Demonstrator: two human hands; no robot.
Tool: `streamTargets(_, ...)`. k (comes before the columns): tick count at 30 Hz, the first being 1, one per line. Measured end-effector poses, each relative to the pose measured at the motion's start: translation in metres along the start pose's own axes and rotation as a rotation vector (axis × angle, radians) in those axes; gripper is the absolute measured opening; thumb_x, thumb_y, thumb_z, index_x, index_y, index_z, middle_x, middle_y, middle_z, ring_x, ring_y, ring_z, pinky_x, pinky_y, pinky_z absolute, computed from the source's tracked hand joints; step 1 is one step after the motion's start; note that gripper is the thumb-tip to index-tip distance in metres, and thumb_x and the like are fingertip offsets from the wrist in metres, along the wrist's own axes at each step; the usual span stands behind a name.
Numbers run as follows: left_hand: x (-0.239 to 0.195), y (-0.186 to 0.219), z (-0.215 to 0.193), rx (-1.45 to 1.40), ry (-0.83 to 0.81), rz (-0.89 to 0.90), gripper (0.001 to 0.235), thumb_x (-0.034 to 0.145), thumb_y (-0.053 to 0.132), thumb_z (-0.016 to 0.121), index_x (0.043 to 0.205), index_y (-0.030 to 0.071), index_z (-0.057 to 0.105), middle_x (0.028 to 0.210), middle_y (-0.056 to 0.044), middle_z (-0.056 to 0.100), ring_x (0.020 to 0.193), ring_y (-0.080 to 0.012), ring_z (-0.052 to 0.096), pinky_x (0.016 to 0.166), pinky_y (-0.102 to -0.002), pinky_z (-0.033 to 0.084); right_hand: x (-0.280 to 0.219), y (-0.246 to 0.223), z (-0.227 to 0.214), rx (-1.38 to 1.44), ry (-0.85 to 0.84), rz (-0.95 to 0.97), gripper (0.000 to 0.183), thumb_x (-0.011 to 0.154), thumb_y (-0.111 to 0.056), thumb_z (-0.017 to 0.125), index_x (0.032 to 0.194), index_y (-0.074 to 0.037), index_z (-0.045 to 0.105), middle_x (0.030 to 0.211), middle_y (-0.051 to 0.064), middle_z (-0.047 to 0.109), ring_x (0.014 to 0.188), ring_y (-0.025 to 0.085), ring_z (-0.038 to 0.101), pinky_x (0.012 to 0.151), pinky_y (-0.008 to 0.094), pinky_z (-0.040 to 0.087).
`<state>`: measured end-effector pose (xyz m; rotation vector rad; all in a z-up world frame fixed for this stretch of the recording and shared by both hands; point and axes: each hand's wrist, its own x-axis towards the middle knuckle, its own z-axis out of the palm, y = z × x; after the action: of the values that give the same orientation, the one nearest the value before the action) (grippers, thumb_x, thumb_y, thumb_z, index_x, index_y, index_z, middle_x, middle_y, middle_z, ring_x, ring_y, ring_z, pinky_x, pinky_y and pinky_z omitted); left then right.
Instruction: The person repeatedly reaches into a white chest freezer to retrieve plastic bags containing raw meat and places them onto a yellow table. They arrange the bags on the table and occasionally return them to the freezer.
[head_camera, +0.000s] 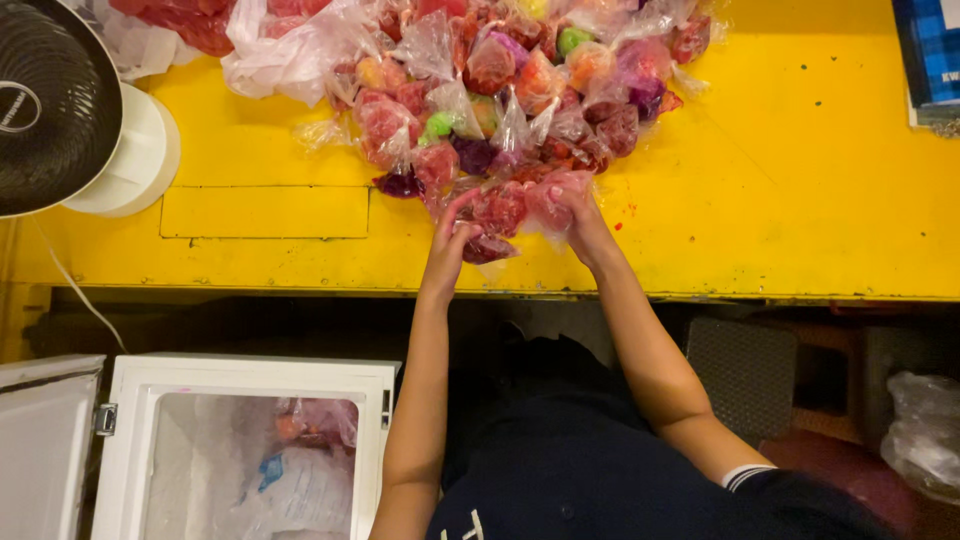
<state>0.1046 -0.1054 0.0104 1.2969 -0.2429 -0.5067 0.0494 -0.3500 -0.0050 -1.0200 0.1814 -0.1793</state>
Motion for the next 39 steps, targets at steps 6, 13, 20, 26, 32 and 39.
streamTargets(6,0.036,0.014,-0.010,0.011,0.090,0.157,0.051,0.094,0.007,0.059,0.145,0.009,0.058,0.127,0.001,0.061,0.110,-0.0081,0.057,0.104,-0.025,0.045,0.037,-0.008,0.027,0.124,0.059,0.041,0.032,0.092,-0.026,0.066,0.118,-0.008,0.062,0.112,0.005,0.068,0.108,0.017,0.064,0.100,0.034,0.051)
streamTargets(13,0.090,0.051,-0.039,-0.193,0.026,0.154,0.051,0.098,0.009,0.062,0.149,0.008,0.052,0.128,-0.006,0.059,0.113,-0.0128,0.060,0.103,-0.031,0.049,0.097,-0.013,0.073,0.022,0.122,-0.126,0.031,0.101,-0.025,0.066,0.122,-0.002,0.064,0.116,0.004,0.069,0.111,0.015,0.064,0.103,0.031,0.050)
streamTargets(20,0.146,0.082,-0.034,0.099,-0.026,0.352,0.055,0.104,0.012,0.066,0.155,0.010,0.046,0.155,-0.011,0.050,0.139,-0.0185,0.050,0.116,-0.033,0.041,0.134,-0.033,0.091,-0.109,0.213,-0.133,0.044,0.097,-0.029,0.071,0.129,-0.001,0.058,0.119,0.007,0.071,0.110,0.016,0.068,0.100,0.032,0.054)
streamTargets(26,0.222,0.083,-0.034,0.236,-0.014,0.346,0.056,0.100,0.023,0.068,0.152,0.014,0.046,0.147,-0.012,0.059,0.131,-0.0239,0.061,0.110,-0.039,0.051,0.199,-0.052,0.067,-0.218,0.196,-0.199,0.054,0.094,-0.034,0.076,0.130,0.002,0.060,0.120,0.012,0.072,0.107,0.019,0.072,0.096,0.034,0.060)
streamTargets(32,0.249,0.044,-0.058,0.749,0.288,0.369,0.062,0.091,0.032,0.080,0.144,0.012,0.053,0.129,-0.016,0.063,0.114,-0.0269,0.064,0.100,-0.040,0.053,0.233,-0.044,0.018,-0.485,0.311,-0.101,0.063,0.089,-0.035,0.081,0.135,0.001,0.055,0.119,0.013,0.072,0.103,0.018,0.073,0.088,0.032,0.062)
streamTargets(39,0.235,0.060,-0.039,0.741,0.377,0.451,0.055,0.088,0.029,0.080,0.135,0.013,0.057,0.127,-0.014,0.059,0.114,-0.0292,0.063,0.098,-0.041,0.054,0.222,-0.055,-0.005,-0.917,0.095,-0.422,0.096,0.089,-0.028,0.090,0.160,-0.007,0.029,0.117,0.018,0.063,0.105,0.029,0.065,0.092,0.040,0.058)
